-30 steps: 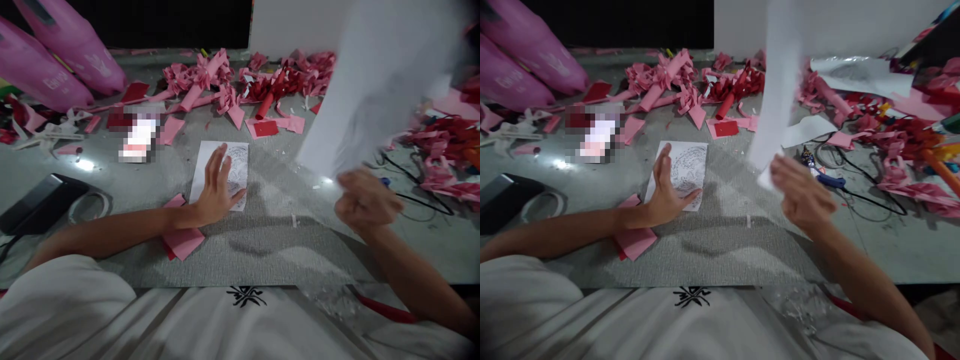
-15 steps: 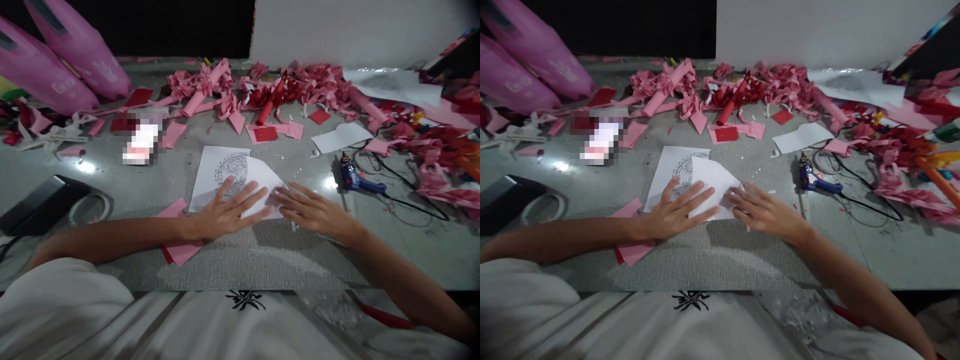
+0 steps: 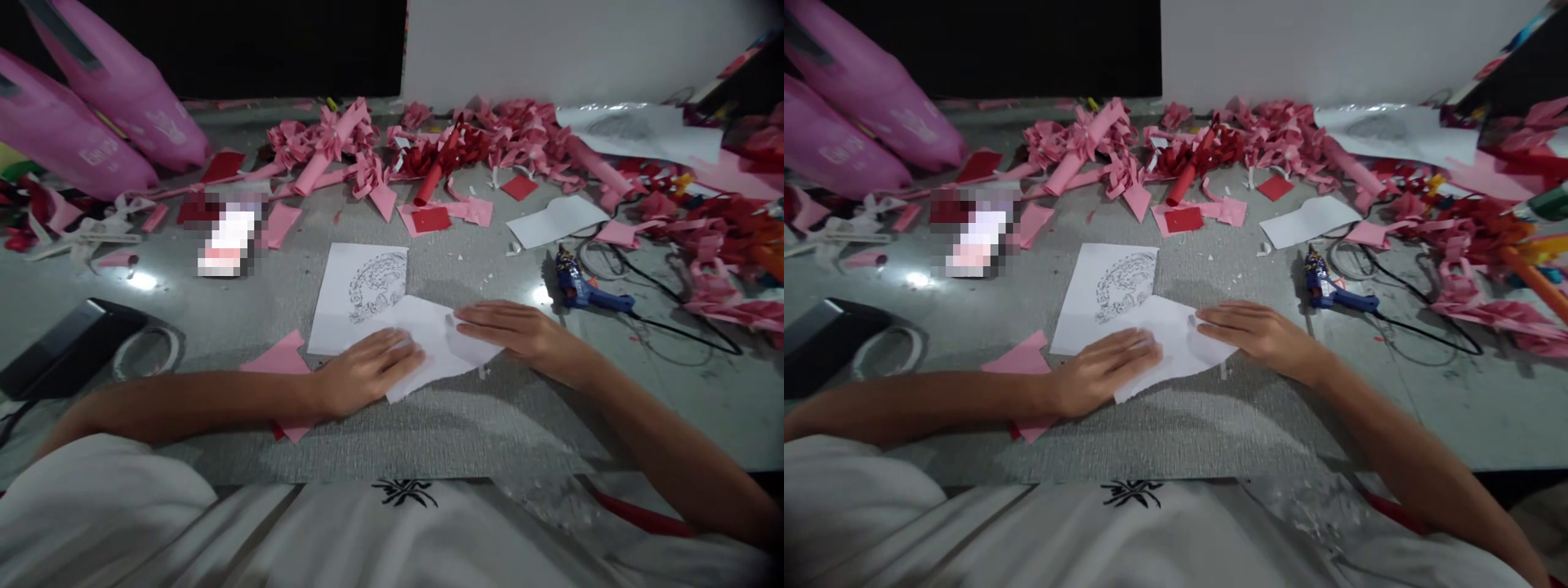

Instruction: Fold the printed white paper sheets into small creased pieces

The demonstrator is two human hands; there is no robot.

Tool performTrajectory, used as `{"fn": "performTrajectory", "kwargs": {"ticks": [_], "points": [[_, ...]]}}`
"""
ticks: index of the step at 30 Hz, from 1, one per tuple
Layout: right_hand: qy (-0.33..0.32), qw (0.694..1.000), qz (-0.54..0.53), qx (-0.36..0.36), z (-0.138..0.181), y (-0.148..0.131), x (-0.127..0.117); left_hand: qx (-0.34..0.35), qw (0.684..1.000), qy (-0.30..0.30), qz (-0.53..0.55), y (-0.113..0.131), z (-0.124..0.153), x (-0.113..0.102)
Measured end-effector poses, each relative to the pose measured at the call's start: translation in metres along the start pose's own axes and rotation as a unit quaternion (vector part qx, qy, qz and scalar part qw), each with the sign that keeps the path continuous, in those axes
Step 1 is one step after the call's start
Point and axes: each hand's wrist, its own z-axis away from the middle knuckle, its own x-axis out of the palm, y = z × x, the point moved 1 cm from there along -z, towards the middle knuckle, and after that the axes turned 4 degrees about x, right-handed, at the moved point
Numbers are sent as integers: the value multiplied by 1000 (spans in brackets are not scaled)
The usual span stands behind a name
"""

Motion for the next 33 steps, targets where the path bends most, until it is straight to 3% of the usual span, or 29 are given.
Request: {"fn": "performTrajectory", "kwargs": {"ticks": [5, 7, 10, 14, 17, 22, 27, 30, 33], "points": [[161, 984, 66, 39, 15, -12, -4, -24, 998, -11, 49, 5, 3, 3], [193, 976, 92, 35, 16, -12, -9, -42, 997, -27, 66, 3, 4, 5], [142, 984, 109, 14, 8, -8, -19, -56, 995, -48, 73, 0, 6, 8], [-17, 995, 95, 1, 0, -6, -23, -82, 991, -79, 68, -5, 6, 11], [-85, 994, 69, -4, 1, -7, -14, -96, 988, -102, 61, -7, 4, 10], [-51, 997, -11, 64, 4, -3, -3, -153, 983, -72, 71, -8, -4, 2], [10, 973, -79, 217, 2, 8, -7, -212, 970, -44, 111, -14, -13, -2], [11, 950, -72, 303, 3, 15, -9, -232, 962, 20, 146, -19, -14, -1], [-5, 935, -75, 347, 2, 18, -8, -271, 939, 99, 189, -22, -15, -1]]}}
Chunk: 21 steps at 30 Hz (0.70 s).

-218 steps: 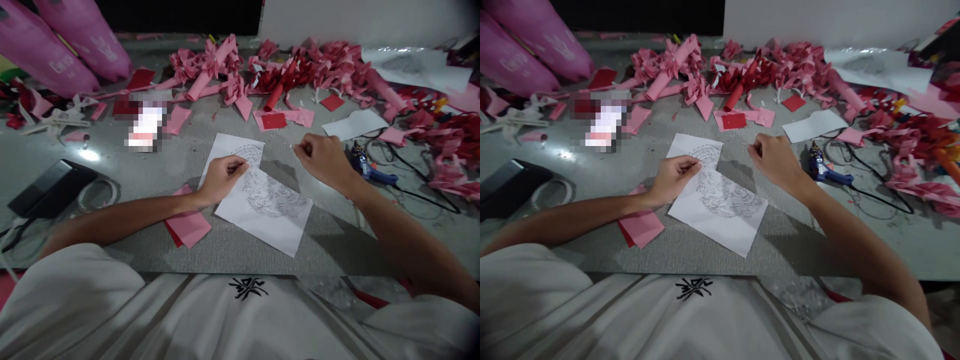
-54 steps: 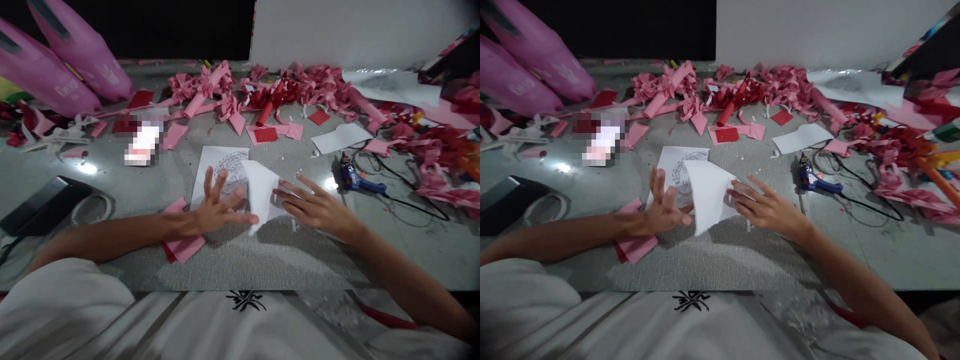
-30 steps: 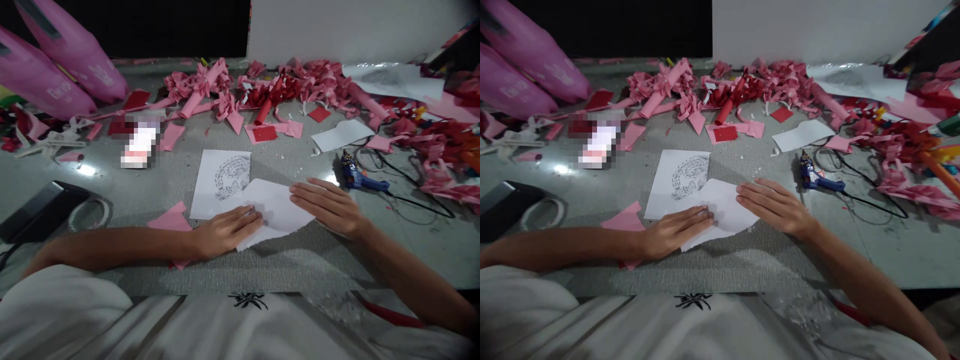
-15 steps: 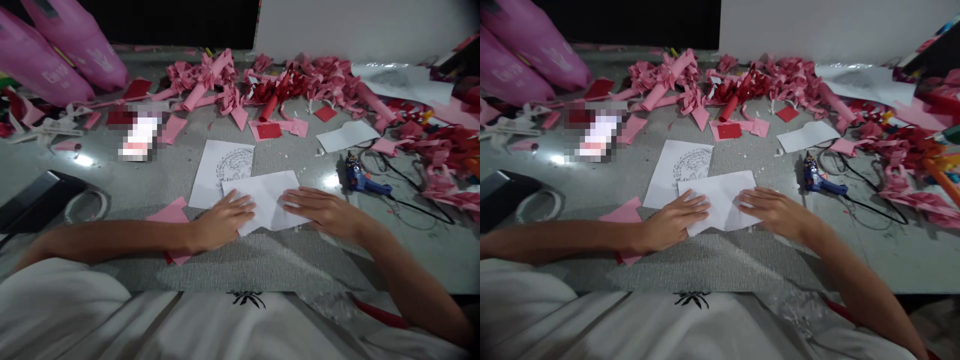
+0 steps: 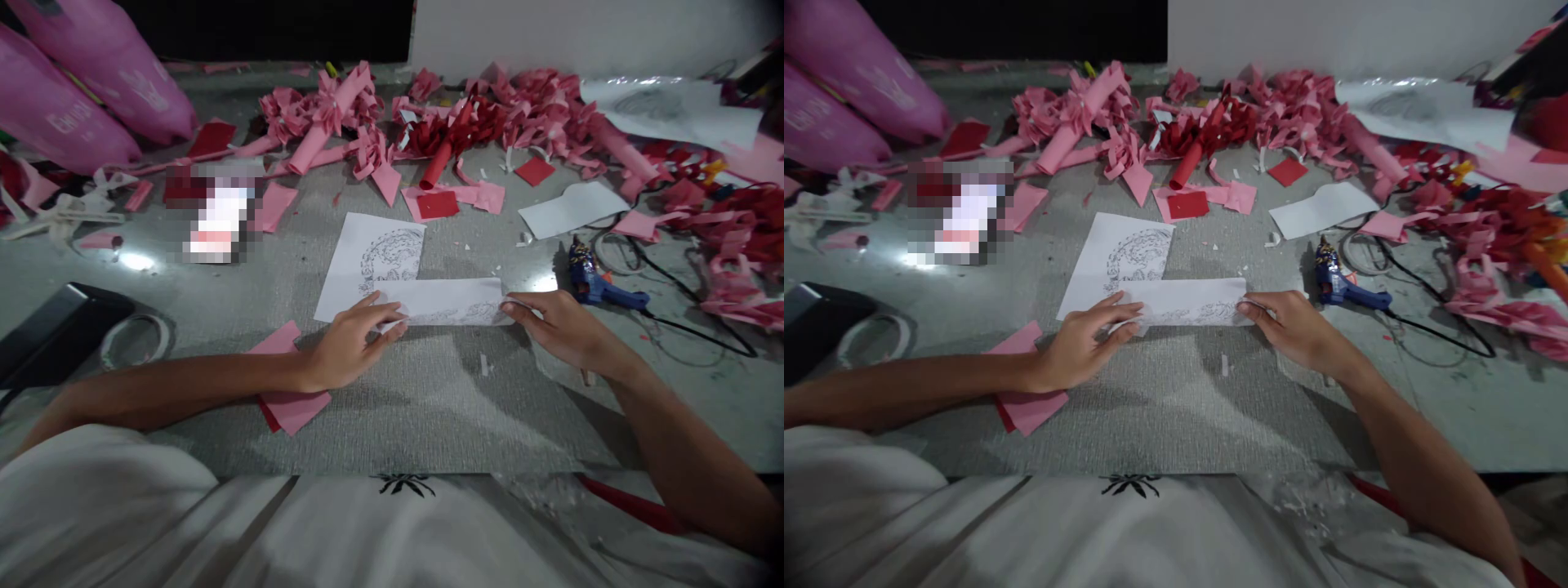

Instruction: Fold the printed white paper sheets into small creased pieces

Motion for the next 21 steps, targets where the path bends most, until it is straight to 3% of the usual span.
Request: {"fn": "performTrajectory", "kwargs": {"ticks": [2, 6, 13, 21], "points": [[11, 1000, -2, 17, -1, -1, 2, -21, 999, 29, 34, -1, -1, -1], [68, 996, 32, 43, -3, -4, 6, -22, 998, 32, 58, -1, -4, -2], [130, 986, 88, 56, -4, 0, 23, -106, 993, 48, -22, -8, -13, -6], [196, 977, 68, 46, -11, -1, 31, -95, 983, 7, -158, -22, -22, 1]]}}
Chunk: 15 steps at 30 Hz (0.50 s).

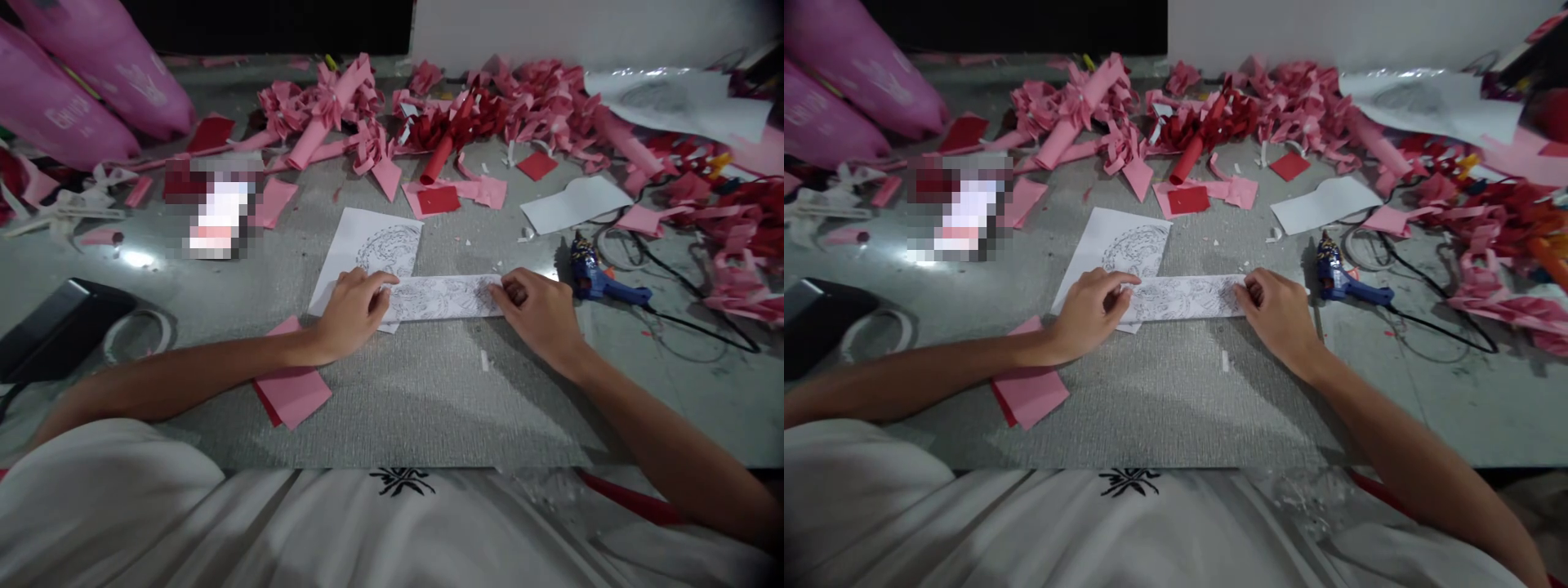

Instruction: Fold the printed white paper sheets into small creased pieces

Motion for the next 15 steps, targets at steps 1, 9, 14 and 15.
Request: {"fn": "performTrajectory", "kwargs": {"ticks": [1, 9, 14, 15], "points": [[5, 1000, -3, 1, 0, 0, 0, 5, 1000, -3, -9, -1, 0, 1], [29, 999, -13, 0, 1, -1, 4, 42, 998, -26, -49, -8, -5, 6], [36, 999, -2, -18, 2, -4, 1, 35, 999, -25, -33, -8, -4, 6], [37, 999, -3, -19, 2, -4, 1, 36, 999, -20, -21, -9, -4, 5]]}}
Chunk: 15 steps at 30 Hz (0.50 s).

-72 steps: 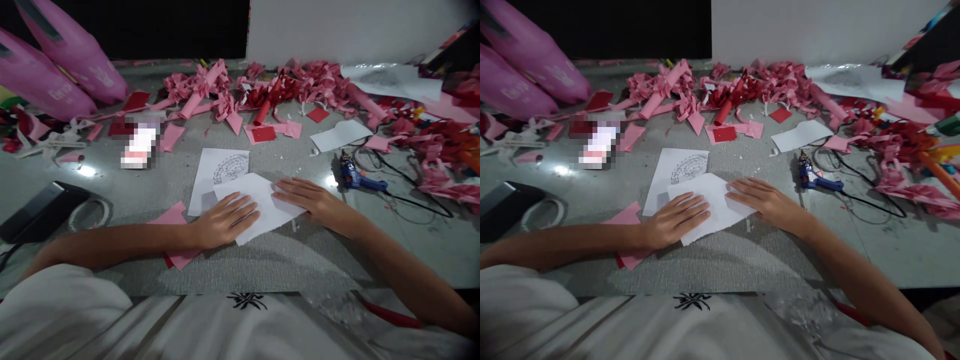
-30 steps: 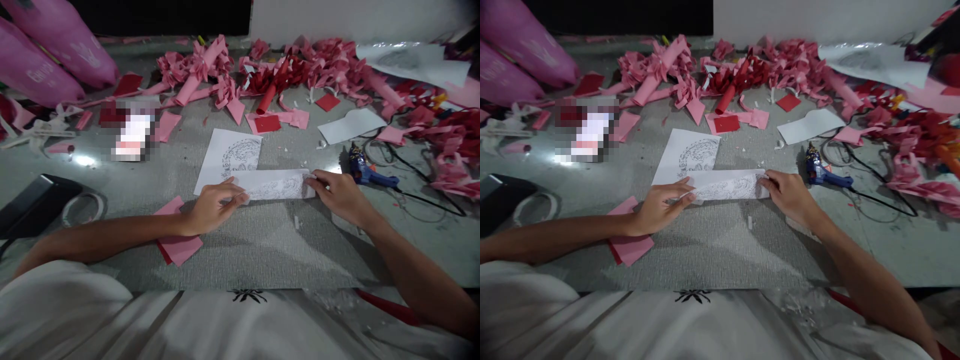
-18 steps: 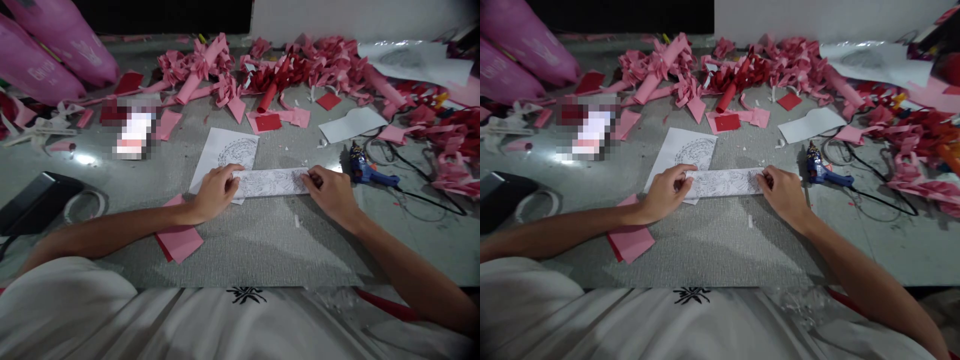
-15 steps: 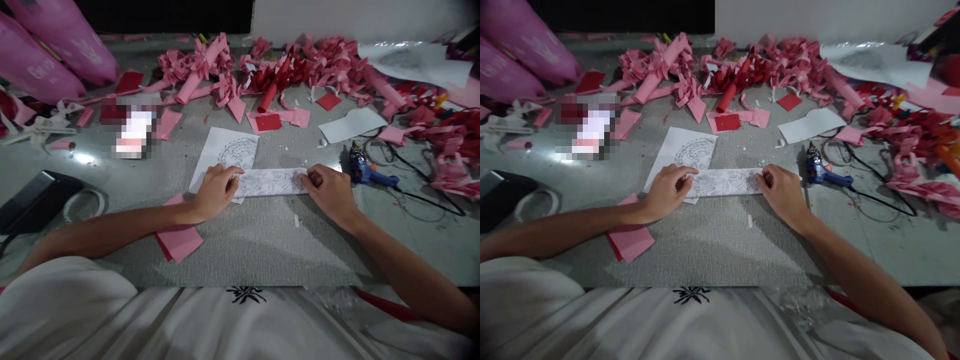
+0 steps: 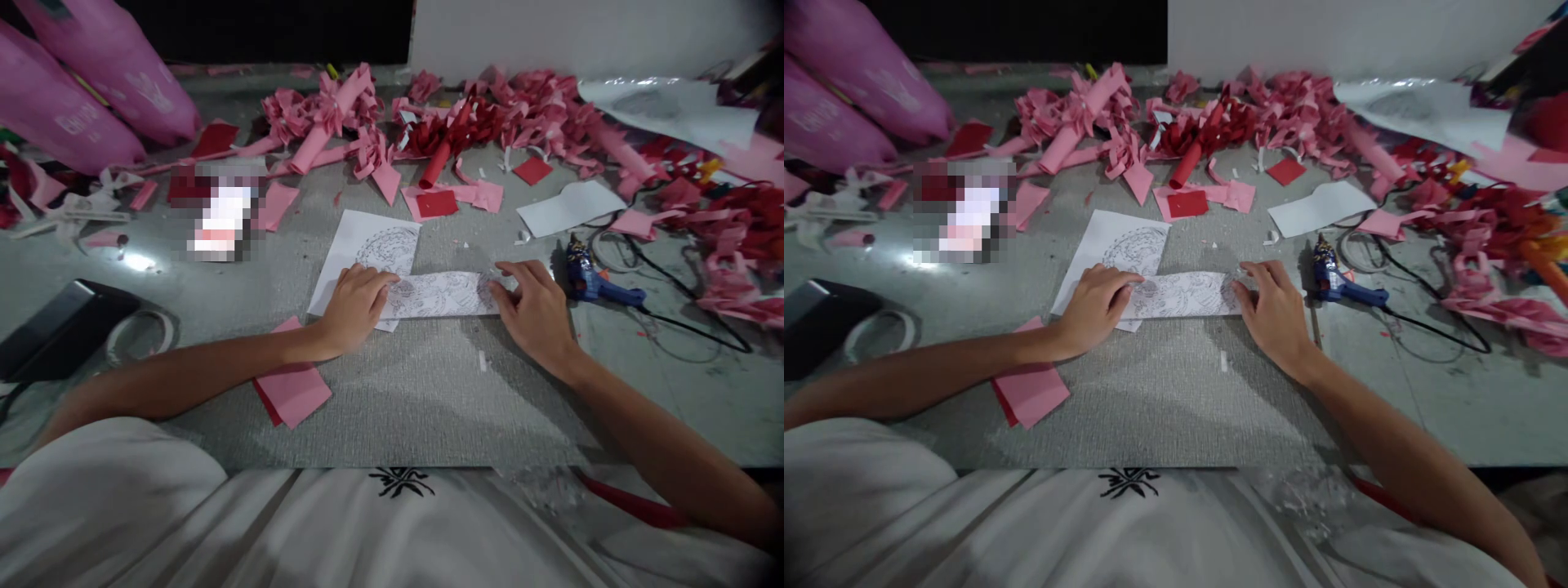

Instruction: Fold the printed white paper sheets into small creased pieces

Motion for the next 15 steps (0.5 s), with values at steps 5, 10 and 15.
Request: {"fn": "performTrajectory", "kwargs": {"ticks": [5, 10, 15], "points": [[-21, 999, -42, 7, -2, 3, 0, 3, 1000, 17, 25, -4, 0, 1], [83, 981, -169, 37, 0, -1, -6, 9, 989, 99, 107, 2, 1, -6], [138, 971, -196, 20, 6, -23, -25, 46, 984, 19, 173, 29, 5, -27]]}}
